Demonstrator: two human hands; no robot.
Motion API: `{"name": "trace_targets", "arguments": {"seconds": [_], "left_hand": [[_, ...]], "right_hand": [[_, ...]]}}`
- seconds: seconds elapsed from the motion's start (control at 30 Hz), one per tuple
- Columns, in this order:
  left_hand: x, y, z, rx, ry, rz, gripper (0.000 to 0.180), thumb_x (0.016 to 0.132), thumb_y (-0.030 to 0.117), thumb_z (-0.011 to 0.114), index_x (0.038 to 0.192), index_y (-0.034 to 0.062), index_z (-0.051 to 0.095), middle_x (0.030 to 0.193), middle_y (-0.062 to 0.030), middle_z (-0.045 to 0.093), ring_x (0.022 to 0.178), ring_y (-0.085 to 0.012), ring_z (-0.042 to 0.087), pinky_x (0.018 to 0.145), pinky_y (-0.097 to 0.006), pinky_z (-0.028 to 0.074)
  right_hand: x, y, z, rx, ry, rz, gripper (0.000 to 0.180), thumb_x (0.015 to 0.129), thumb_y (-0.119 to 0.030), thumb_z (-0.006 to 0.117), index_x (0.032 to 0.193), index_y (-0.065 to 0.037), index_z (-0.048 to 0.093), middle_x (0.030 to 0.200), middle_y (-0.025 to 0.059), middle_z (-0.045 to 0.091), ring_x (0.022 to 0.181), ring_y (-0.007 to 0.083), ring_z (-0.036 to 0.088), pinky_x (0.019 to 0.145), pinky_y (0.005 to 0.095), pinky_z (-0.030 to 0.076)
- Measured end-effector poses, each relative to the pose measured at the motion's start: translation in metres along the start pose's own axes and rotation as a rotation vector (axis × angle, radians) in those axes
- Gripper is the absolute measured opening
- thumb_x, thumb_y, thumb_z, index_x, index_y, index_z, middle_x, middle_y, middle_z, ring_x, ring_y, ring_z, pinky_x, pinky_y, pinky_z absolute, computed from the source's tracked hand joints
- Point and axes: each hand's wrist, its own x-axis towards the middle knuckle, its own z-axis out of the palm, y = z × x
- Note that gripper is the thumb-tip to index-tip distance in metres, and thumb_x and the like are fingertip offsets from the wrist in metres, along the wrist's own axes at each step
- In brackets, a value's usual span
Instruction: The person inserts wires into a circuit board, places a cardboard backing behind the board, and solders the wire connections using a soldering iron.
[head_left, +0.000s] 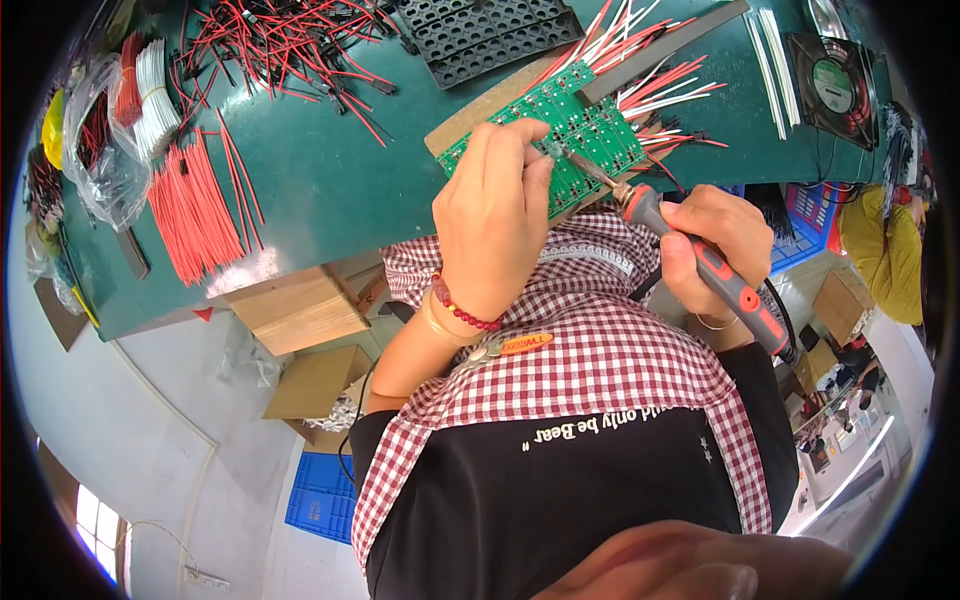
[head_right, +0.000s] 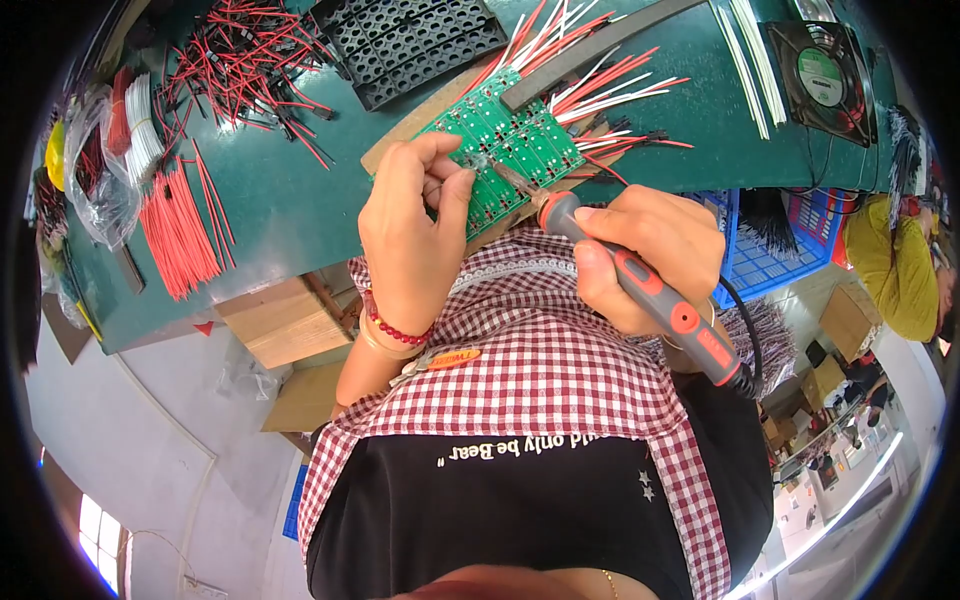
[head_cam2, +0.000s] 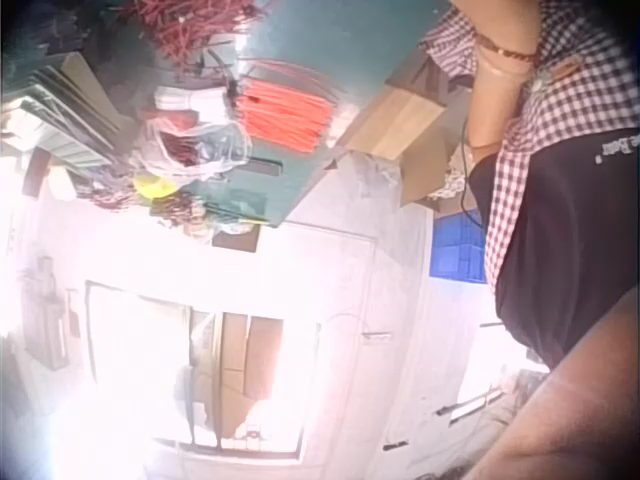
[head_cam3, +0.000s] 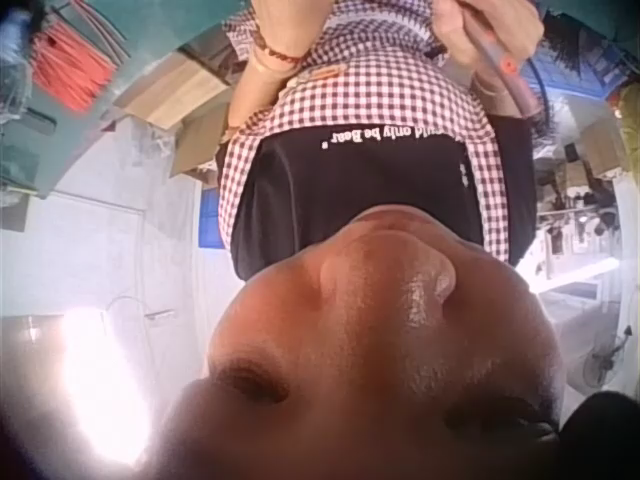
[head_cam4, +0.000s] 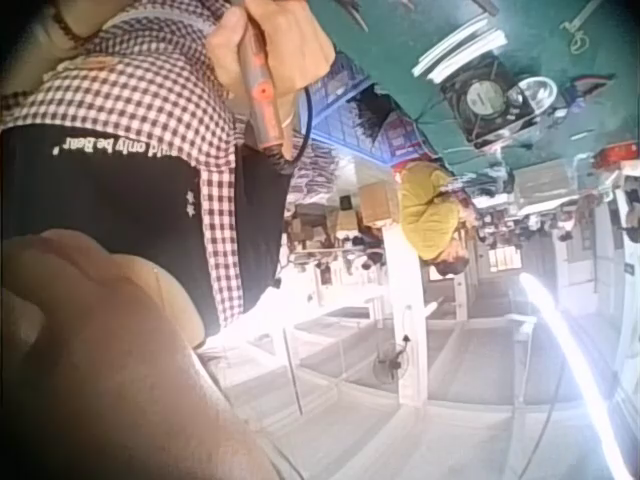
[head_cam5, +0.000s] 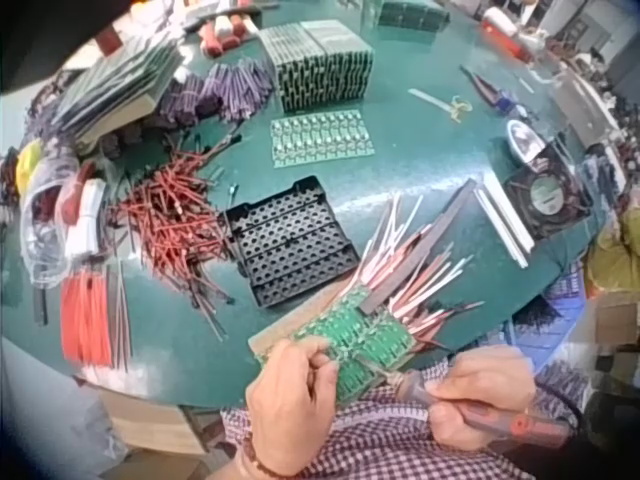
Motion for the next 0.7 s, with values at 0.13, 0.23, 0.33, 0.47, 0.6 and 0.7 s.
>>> {"name": "trace_targets", "arguments": {"seconds": [0.13, 0.23, 0.33, 0.47, 0.6, 0.7], "left_hand": [[-0.001, 0.002, 0.003, 0.027, 0.007, -0.003, 0.025, 0.078, -0.001, 0.067, 0.101, 0.005, 0.06, 0.081, -0.0086, 0.056, 0.071, -0.0252, 0.061, 0.06, -0.036, 0.05], [-0.003, 0.005, 0.006, 0.064, 0.023, 0.014, 0.026, 0.078, -0.002, 0.069, 0.102, 0.0042, 0.06, 0.08, -0.007, 0.058, 0.067, -0.02, 0.059, 0.058, -0.032, 0.048], [-0.004, 0.007, 0.006, 0.102, 0.025, 0.043, 0.027, 0.078, -0.003, 0.071, 0.102, 0.0027, 0.061, 0.078, -0.0059, 0.061, 0.061, -0.0154, 0.057, 0.056, -0.028, 0.046], [-0.004, 0.003, 0.008, 0.135, 0.066, 0.134, 0.028, 0.076, -0.004, 0.071, 0.101, 0.003, 0.061, 0.077, -0.0067, 0.061, 0.06, -0.0174, 0.058, 0.056, -0.028, 0.047], [-0.006, 0.002, 0.002, 0.078, 0.076, 0.126, 0.026, 0.076, -0.005, 0.072, 0.099, 0.0028, 0.061, 0.077, -0.005, 0.062, 0.065, -0.0124, 0.061, 0.057, -0.025, 0.046], [-0.016, 0.01, -0.009, -0.111, 0.028, -0.032, 0.028, 0.08, -0.009, 0.07, 0.104, -0.0002, 0.058, 0.08, -0.0047, 0.064, 0.073, -0.0085, 0.062, 0.063, -0.022, 0.048]], "right_hand": [[0.0, 0.001, -0.001, -0.002, -0.03, -0.006, 0.018, 0.075, -0.009, 0.067, 0.087, 0.004, 0.063, 0.058, 0.0088, 0.054, 0.046, 0.0201, 0.052, 0.045, 0.0301, 0.038], [0.002, 0.0, -0.002, -0.008, -0.025, -0.011, 0.018, 0.071, -0.008, 0.068, 0.084, 0.004, 0.064, 0.056, 0.0089, 0.055, 0.045, 0.0209, 0.053, 0.043, 0.0305, 0.039], [0.001, -0.001, -0.003, -0.015, -0.013, -0.022, 0.019, 0.066, -0.007, 0.069, 0.082, 0.004, 0.065, 0.055, 0.0093, 0.055, 0.044, 0.0219, 0.054, 0.042, 0.0309, 0.04], [-0.004, -0.002, -0.001, -0.018, 0.013, -0.03, 0.019, 0.066, -0.007, 0.069, 0.081, 0.004, 0.065, 0.055, 0.0091, 0.054, 0.043, 0.0223, 0.053, 0.041, 0.0309, 0.04], [-0.011, 0.002, -0.005, 0.004, 0.055, -0.04, 0.023, 0.07, -0.008, 0.071, 0.087, 0.005, 0.065, 0.059, 0.0105, 0.058, 0.045, 0.021, 0.056, 0.042, 0.031, 0.042], [-0.015, 0.001, -0.002, 0.103, 0.191, -0.01, 0.024, 0.08, -0.011, 0.072, 0.096, 0.004, 0.065, 0.073, 0.0143, 0.065, 0.055, 0.0213, 0.062, 0.047, 0.0314, 0.046]]}}
